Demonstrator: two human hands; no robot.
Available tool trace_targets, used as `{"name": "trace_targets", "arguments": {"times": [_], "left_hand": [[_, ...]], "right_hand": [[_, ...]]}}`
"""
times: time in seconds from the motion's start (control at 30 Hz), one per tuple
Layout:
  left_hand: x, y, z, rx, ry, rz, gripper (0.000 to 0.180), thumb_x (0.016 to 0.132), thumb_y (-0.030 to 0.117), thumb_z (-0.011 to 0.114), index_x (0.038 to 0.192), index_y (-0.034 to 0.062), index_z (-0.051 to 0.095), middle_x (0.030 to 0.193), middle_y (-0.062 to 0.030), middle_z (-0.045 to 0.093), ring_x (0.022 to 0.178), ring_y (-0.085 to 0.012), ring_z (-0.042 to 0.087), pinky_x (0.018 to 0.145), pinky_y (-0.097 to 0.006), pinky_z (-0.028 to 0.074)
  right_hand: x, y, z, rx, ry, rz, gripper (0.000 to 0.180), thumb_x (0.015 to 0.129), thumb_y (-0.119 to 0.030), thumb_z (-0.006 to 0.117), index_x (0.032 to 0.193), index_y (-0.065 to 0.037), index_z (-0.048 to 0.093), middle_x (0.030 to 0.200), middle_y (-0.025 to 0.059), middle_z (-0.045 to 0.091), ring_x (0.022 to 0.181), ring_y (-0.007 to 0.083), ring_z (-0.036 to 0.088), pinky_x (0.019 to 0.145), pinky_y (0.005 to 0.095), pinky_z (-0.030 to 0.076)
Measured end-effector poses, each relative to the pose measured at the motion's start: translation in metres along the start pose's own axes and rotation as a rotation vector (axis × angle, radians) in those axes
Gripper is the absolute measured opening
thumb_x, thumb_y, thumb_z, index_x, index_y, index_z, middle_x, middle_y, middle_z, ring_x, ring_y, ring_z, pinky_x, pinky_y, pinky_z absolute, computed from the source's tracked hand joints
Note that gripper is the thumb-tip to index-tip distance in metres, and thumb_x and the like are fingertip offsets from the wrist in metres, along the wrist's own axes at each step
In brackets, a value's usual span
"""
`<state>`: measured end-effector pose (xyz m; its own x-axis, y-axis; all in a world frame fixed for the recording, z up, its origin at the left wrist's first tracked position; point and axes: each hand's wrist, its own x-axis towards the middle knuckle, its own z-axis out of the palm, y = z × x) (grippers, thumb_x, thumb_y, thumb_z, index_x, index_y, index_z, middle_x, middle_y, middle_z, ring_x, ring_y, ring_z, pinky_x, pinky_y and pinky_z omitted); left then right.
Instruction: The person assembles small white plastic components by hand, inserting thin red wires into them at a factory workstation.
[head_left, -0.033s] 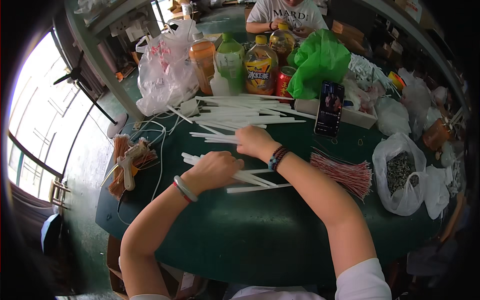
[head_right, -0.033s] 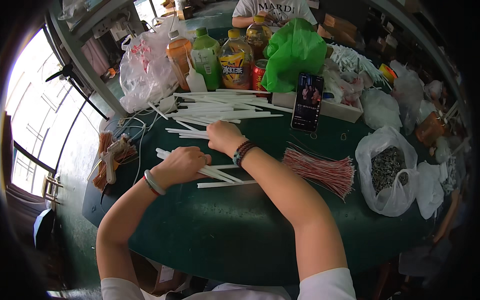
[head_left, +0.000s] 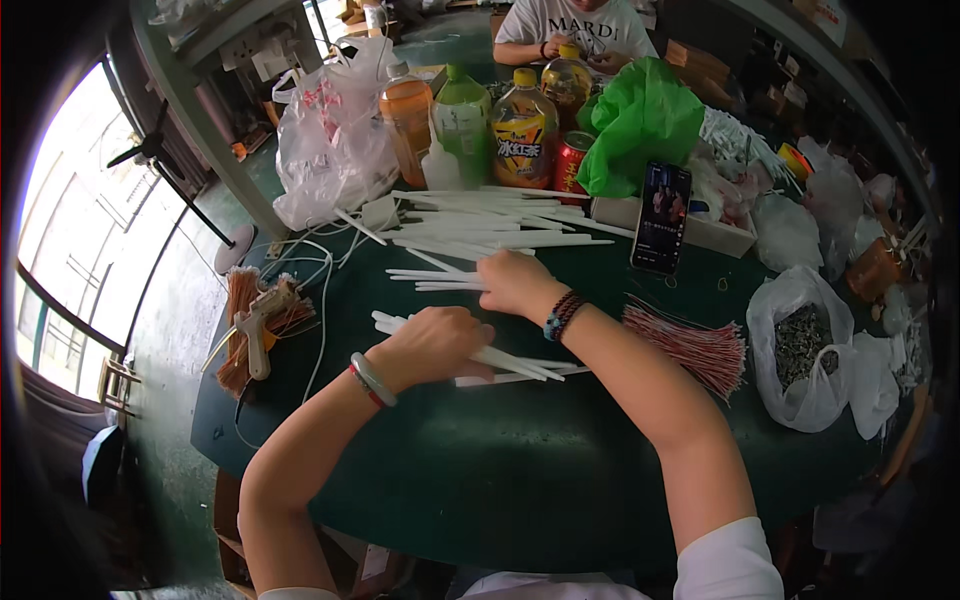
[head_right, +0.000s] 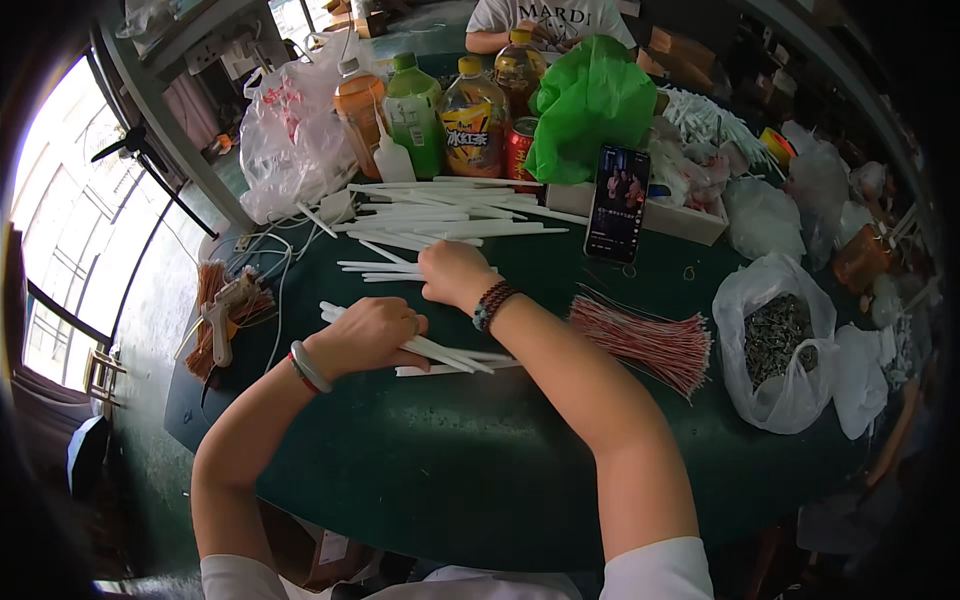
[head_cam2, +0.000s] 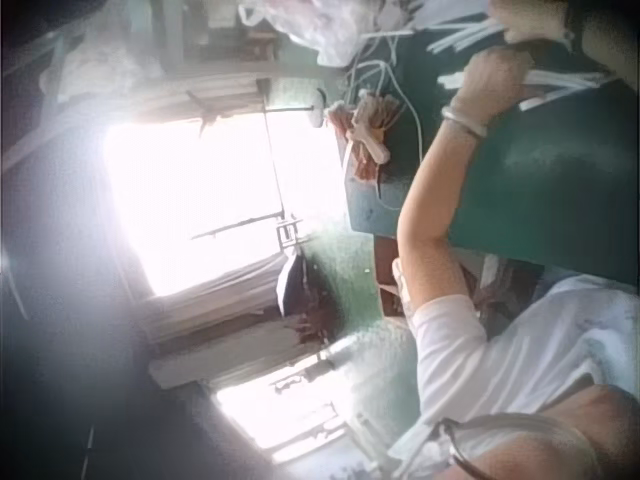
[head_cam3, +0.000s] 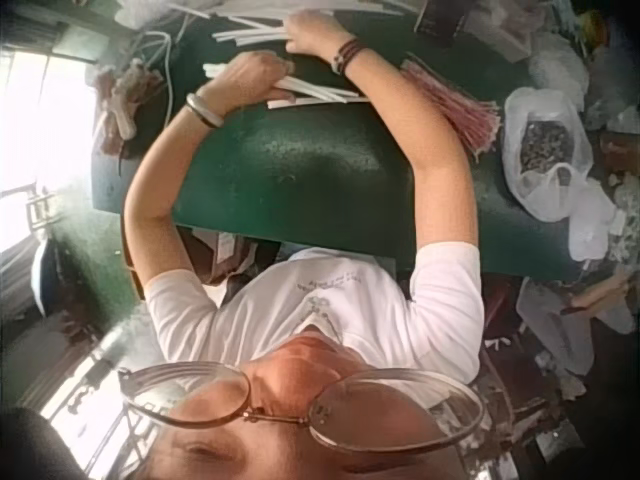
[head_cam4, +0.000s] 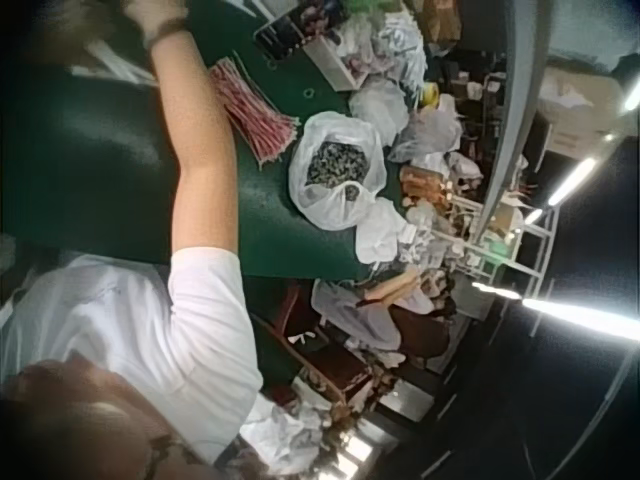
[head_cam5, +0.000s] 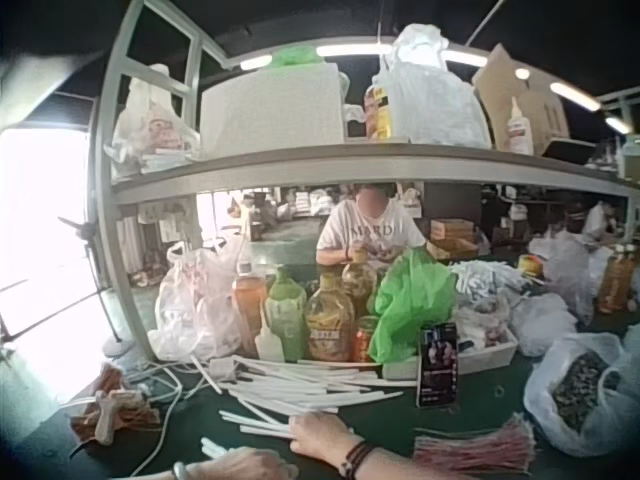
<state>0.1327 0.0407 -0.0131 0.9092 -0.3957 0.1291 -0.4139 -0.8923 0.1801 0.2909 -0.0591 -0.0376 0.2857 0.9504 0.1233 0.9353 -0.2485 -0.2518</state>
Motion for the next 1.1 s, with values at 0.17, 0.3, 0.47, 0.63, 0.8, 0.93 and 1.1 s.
{"name": "trace_targets", "arguments": {"times": [0.17, 0.3, 0.47, 0.63, 0.8, 0.93, 1.1], "left_hand": [[0.010, 0.026, 0.005, -0.278, -0.250, -0.219, 0.032, 0.077, 0.030, 0.072, 0.092, 0.0035, 0.062, 0.076, -0.0133, 0.062, 0.077, -0.0338, 0.063, 0.069, -0.041, 0.049], [0.013, -0.001, 0.014, -0.181, -0.077, -0.012, 0.029, 0.070, 0.014, 0.067, 0.095, 0.0018, 0.062, 0.086, -0.0143, 0.060, 0.081, -0.0335, 0.062, 0.072, -0.041, 0.051], [0.006, -0.048, -0.005, 0.080, -0.107, -0.208, 0.030, 0.068, 0.010, 0.067, 0.096, 0.0014, 0.061, 0.091, -0.0127, 0.059, 0.084, -0.0332, 0.061, 0.075, -0.041, 0.051], [0.009, -0.092, -0.002, 0.189, -0.065, -0.260, 0.039, 0.069, 0.005, 0.064, 0.107, 0.0025, 0.058, 0.097, -0.0146, 0.060, 0.091, -0.0336, 0.061, 0.079, -0.043, 0.051], [0.025, -0.107, -0.005, 0.210, -0.114, -0.223, 0.052, 0.068, 0.001, 0.062, 0.119, 0.0047, 0.053, 0.099, -0.0149, 0.060, 0.094, -0.0354, 0.060, 0.081, -0.044, 0.049], [0.025, -0.111, -0.006, 0.188, -0.118, -0.204, 0.052, 0.067, 0.002, 0.062, 0.119, 0.0042, 0.053, 0.097, -0.0154, 0.061, 0.093, -0.0355, 0.060, 0.080, -0.044, 0.049], [0.024, -0.111, -0.005, 0.146, -0.069, -0.270, 0.046, 0.067, 0.006, 0.062, 0.113, 0.0037, 0.057, 0.095, -0.0161, 0.063, 0.091, -0.0349, 0.061, 0.080, -0.044, 0.049]], "right_hand": [[-0.015, 0.025, -0.010, 0.095, 0.092, 0.084, 0.028, 0.069, -0.027, 0.064, 0.075, 0.000, 0.065, 0.076, 0.0220, 0.065, 0.076, 0.0387, 0.064, 0.071, 0.0459, 0.053], [-0.029, 0.061, -0.038, 0.451, 0.177, 0.157, 0.031, 0.080, -0.024, 0.064, 0.100, 0.000, 0.065, 0.081, 0.0218, 0.065, 0.074, 0.0373, 0.064, 0.069, 0.0423, 0.051], [-0.035, 0.094, -0.048, 0.334, 0.327, 0.149, 0.036, 0.082, -0.018, 0.065, 0.111, 0.003, 0.060, 0.093, 0.0247, 0.065, 0.084, 0.0379, 0.065, 0.076, 0.0409, 0.051], [-0.035, 0.093, -0.031, 0.154, 0.385, 0.087, 0.026, 0.079, -0.011, 0.065, 0.101, 0.003, 0.061, 0.096, 0.0229, 0.062, 0.090, 0.0390, 0.061, 0.081, 0.0428, 0.049], [-0.030, 0.108, -0.008, 0.004, 0.318, 0.070, 0.025, 0.074, -0.002, 0.068, 0.097, 0.003, 0.059, 0.097, 0.0193, 0.060, 0.090, 0.0393, 0.059, 0.081, 0.0438, 0.048], [-0.029, 0.101, -0.002, 0.030, 0.303, 0.116, 0.022, 0.073, -0.003, 0.069, 0.092, 0.002, 0.059, 0.091, 0.0184, 0.058, 0.088, 0.0383, 0.059, 0.080, 0.0436, 0.048], [-0.030, 0.097, -0.004, 0.025, 0.256, 0.131, 0.020, 0.073, -0.004, 0.070, 0.089, 0.002, 0.059, 0.090, 0.0188, 0.059, 0.089, 0.0380, 0.060, 0.080, 0.0436, 0.048]]}}
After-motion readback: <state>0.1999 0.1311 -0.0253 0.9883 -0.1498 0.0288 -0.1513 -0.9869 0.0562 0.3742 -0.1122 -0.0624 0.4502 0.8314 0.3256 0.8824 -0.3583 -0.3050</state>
